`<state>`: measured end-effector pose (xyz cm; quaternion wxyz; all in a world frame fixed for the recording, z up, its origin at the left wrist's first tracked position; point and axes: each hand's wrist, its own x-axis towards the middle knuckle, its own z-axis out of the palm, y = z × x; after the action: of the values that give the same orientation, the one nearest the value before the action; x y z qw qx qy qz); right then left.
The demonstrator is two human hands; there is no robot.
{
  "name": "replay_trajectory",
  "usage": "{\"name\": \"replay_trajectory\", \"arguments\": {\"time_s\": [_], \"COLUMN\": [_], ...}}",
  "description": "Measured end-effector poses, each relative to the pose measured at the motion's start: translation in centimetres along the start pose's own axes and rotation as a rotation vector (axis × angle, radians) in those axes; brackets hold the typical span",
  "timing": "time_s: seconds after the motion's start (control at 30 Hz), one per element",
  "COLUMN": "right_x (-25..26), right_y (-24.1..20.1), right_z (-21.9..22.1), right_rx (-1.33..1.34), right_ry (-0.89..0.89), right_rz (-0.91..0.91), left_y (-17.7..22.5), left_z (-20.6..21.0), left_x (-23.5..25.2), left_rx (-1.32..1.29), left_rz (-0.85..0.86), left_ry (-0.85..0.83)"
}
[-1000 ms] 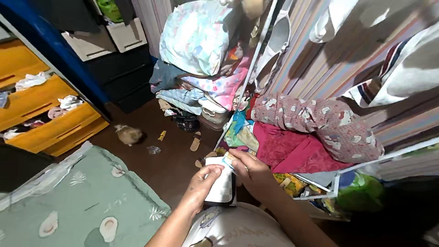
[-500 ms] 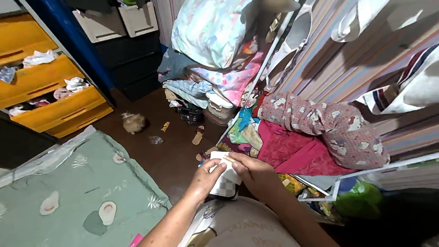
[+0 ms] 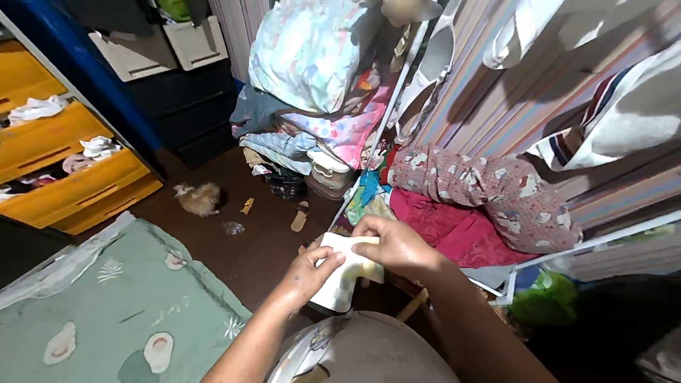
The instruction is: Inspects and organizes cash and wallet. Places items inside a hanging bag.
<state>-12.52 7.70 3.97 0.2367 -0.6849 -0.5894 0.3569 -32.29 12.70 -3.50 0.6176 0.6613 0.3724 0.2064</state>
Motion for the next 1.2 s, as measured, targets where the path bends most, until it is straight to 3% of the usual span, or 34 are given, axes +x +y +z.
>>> {"name": "replay_trajectory", "arguments": {"time_s": [0.1,0.2,0.5,0.7,0.83,0.97,1.2], "right_x": [0.0,-0.5,-1.2,-1.3,-1.8,-1.8,-1.1], "right_y": [1.3,2.2,2.7,2.7,3.7,5.1,3.2], "right_z": [0.8,2.7,4.3,5.1,5.5,4.5,5.6], "right_rx": [0.436,0.633,0.689,0.715,0.743,0.71,0.567], "right_ry": [0.251,0.327,0.25,0.304,0.338,0.22,0.382], "right_rz": [0.098,0.093,0.079,0.097,-0.071,-0.37,-0.277], "left_y": [-1.3,-1.3,0.0,-0.7,-0.8,-0.4,0.7], "left_z": [-0.1,0.6,0.1,-0.2,-0.6,-1.5,-1.4], "left_x": [-0.3,-0.5,-0.9,-1.2,-1.4,-2.0,-2.9], "left_rx": [-0.117,-0.15,0.011,-0.022,-0.163,-0.073,0.149], "left_rz": [-0.004,-0.008,0.025,0.01,-0.057,0.01,0.171], "left_ry": [0.016,0.064,0.138,0.173,0.251,0.274,0.213]}}
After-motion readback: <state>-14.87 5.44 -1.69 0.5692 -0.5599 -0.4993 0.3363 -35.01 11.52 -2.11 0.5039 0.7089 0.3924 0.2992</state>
